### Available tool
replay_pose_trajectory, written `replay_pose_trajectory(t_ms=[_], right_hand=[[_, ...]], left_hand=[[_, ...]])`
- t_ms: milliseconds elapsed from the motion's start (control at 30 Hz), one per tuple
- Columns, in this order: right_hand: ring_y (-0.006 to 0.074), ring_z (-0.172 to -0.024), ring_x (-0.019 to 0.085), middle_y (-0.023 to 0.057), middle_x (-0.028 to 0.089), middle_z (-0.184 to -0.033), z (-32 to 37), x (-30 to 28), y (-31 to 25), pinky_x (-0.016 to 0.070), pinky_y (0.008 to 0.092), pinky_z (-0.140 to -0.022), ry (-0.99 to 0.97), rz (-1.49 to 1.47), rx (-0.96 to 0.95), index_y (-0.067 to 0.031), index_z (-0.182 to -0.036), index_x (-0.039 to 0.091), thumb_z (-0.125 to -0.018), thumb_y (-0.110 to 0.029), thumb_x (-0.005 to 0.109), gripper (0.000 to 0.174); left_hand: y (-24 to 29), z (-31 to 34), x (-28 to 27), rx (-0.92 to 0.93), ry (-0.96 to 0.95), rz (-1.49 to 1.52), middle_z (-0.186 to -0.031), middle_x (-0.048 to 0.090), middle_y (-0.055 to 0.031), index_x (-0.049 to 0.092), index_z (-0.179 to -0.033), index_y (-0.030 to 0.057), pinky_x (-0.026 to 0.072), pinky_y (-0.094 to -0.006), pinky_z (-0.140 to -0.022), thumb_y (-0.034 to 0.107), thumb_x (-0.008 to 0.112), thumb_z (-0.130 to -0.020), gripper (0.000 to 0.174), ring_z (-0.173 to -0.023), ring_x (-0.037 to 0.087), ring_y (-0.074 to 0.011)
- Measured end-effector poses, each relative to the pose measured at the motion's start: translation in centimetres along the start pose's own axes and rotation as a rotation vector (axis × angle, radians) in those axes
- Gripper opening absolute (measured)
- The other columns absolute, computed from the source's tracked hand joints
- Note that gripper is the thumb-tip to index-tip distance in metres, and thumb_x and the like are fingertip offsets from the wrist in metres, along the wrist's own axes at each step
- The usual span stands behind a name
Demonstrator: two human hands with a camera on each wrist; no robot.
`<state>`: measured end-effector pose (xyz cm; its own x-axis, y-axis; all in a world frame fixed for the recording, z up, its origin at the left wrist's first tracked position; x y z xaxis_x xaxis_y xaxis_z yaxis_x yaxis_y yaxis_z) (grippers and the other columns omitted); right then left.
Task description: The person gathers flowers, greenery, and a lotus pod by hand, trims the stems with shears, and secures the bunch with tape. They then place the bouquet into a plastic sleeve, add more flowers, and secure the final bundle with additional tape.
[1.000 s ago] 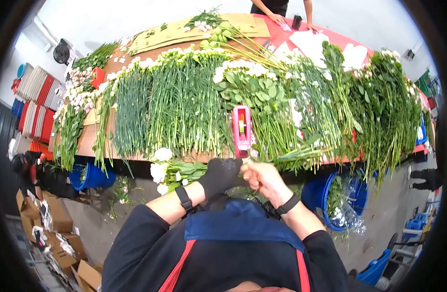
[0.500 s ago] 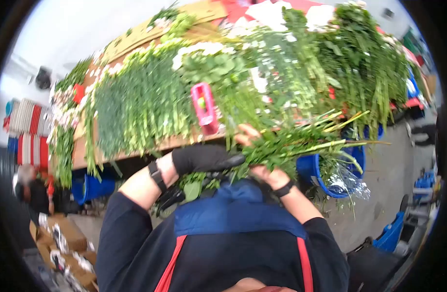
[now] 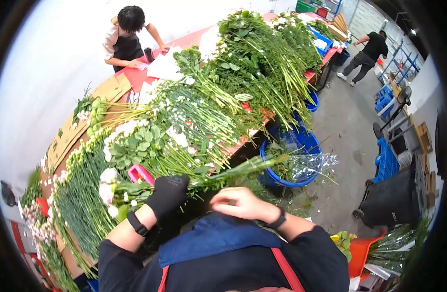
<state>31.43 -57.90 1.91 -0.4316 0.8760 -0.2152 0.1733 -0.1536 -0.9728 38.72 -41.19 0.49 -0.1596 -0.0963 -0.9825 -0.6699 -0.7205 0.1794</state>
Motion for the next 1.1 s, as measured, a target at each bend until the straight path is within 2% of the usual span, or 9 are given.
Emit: replay_pose_trajectory(t_ms=[100, 133, 233, 367, 400, 567, 767, 967, 1100], right_hand=[[0.033, -0.106, 0.056, 0.0144, 0.06, -0.115, 1.9, -5.5, -4.9, 0.0431, 0.0421, -0.094, 0.281, 0.965, -0.169, -0.001, -0.117, 0.058, -0.067, -0.03, 0.081, 0.062], [0.0344, -0.116, 0.05, 0.0149, 0.053, -0.125, 2.7, -6.5, -2.9, 0.0378, 0.0449, -0.1, 0.309, 1.002, -0.071, -0.0019, -0.124, 0.053, -0.062, -0.034, 0.083, 0.076], [0.0302, -0.099, 0.062, 0.0154, 0.065, -0.102, 4.3, -9.6, 3.4, 0.0487, 0.0389, -0.087, 0.196, 0.951, 0.435, -0.0048, -0.12, 0.055, -0.062, -0.024, 0.082, 0.066], [0.0279, -0.081, 0.067, 0.0161, 0.066, -0.089, 3.7, -17.4, 2.5, 0.0522, 0.0337, -0.074, 0.658, 0.69, 0.204, -0.0036, -0.101, 0.064, -0.068, -0.015, 0.077, 0.038], [0.0335, -0.078, 0.065, 0.0164, 0.065, -0.083, 3.2, -20.3, 1.8, 0.0527, 0.0352, -0.067, 0.754, 0.686, 0.185, -0.0018, -0.098, 0.064, -0.07, -0.016, 0.076, 0.034], [0.0115, -0.081, 0.063, 0.0088, 0.071, -0.091, -1.9, -39.4, 1.2, 0.0509, 0.0295, -0.075, 0.987, 0.503, -0.001, 0.0012, -0.106, 0.064, -0.078, -0.009, 0.072, 0.03], [0.0095, -0.073, 0.061, 0.0046, 0.071, -0.083, -9.8, -65.7, 4.2, 0.0498, 0.0269, -0.068, 1.006, 0.611, -0.021, -0.0004, -0.101, 0.066, -0.079, -0.011, 0.073, 0.026], [0.0149, -0.078, 0.064, 0.0084, 0.072, -0.09, -17.4, -79.5, 16.2, 0.0499, 0.0302, -0.075, 0.896, 0.739, 0.203, 0.0011, -0.103, 0.067, -0.078, -0.022, 0.076, 0.035], [0.0175, -0.117, 0.054, 0.0125, 0.058, -0.129, -21.1, -84.2, 30.9, 0.0395, 0.0296, -0.1, 0.589, 0.525, 0.325, 0.0007, -0.135, 0.05, -0.092, -0.029, 0.063, 0.053]], left_hand=[[1.3, -2.8, -0.4, 0.204, 0.038, -0.131, -0.064, 0.058, -0.0095, 0.054, -0.083, 0.0103, 0.0449, -0.0425, -0.05, 0.025, 0.07, -0.067, 0.028, -0.061, 0.062, -0.0316], [2.1, -4.0, -1.2, 0.231, 0.061, -0.172, -0.064, 0.058, -0.0069, 0.056, -0.085, 0.0139, 0.0451, -0.0429, -0.052, 0.025, 0.07, -0.068, 0.024, -0.06, 0.062, -0.0292], [4.5, -8.8, -4.8, 0.294, 0.074, -0.252, -0.077, 0.062, -0.0068, 0.061, -0.095, 0.0149, 0.0491, -0.0465, -0.071, 0.026, 0.069, -0.071, 0.027, -0.074, 0.064, -0.0279], [9.1, -14.1, -14.2, 0.403, 0.67, -0.351, -0.116, 0.061, -0.0078, 0.058, -0.125, 0.0186, 0.0259, -0.0563, -0.111, 0.028, 0.062, -0.079, 0.047, -0.12, 0.05, -0.0292], [9.6, -14.8, -15.6, 0.422, 0.762, -0.329, -0.122, 0.06, -0.0064, 0.06, -0.123, 0.0201, 0.0275, -0.0563, -0.11, 0.026, 0.064, -0.078, 0.046, -0.123, 0.05, -0.0299], [8.6, -21.5, -14.4, 0.421, 0.801, -0.146, -0.119, 0.059, -0.0072, 0.063, -0.115, 0.0169, 0.032, -0.0562, -0.106, 0.022, 0.073, -0.075, 0.041, -0.12, 0.051, -0.0317], [3.7, -29.5, -6.6, 0.082, 0.51, -0.024, -0.115, 0.059, -0.0107, 0.06, -0.118, 0.0116, 0.0351, -0.0547, -0.102, 0.022, 0.074, -0.073, 0.049, -0.112, 0.053, -0.0332], [0.5, -30.5, -2.1, -0.219, 0.383, 0.036, -0.113, 0.058, -0.0134, 0.057, -0.122, 0.0091, 0.0358, -0.0521, -0.101, 0.024, 0.074, -0.074, 0.054, -0.112, 0.052, -0.0336], [-0.6, -31.0, -0.2, -0.332, 0.301, 0.056, -0.114, 0.058, -0.0136, 0.056, -0.123, 0.0067, 0.0371, -0.0501, -0.099, 0.025, 0.072, -0.076, 0.053, -0.111, 0.053, -0.0335]])
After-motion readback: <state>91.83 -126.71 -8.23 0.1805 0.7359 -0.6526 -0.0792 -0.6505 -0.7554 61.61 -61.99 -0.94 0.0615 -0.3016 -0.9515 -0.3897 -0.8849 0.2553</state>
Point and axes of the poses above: each hand's wrist, its own z-axis away from the middle knuckle, its own x-axis out of the palm, y = z × x, the point moved 7 cm from there along -z, towards the middle knuckle
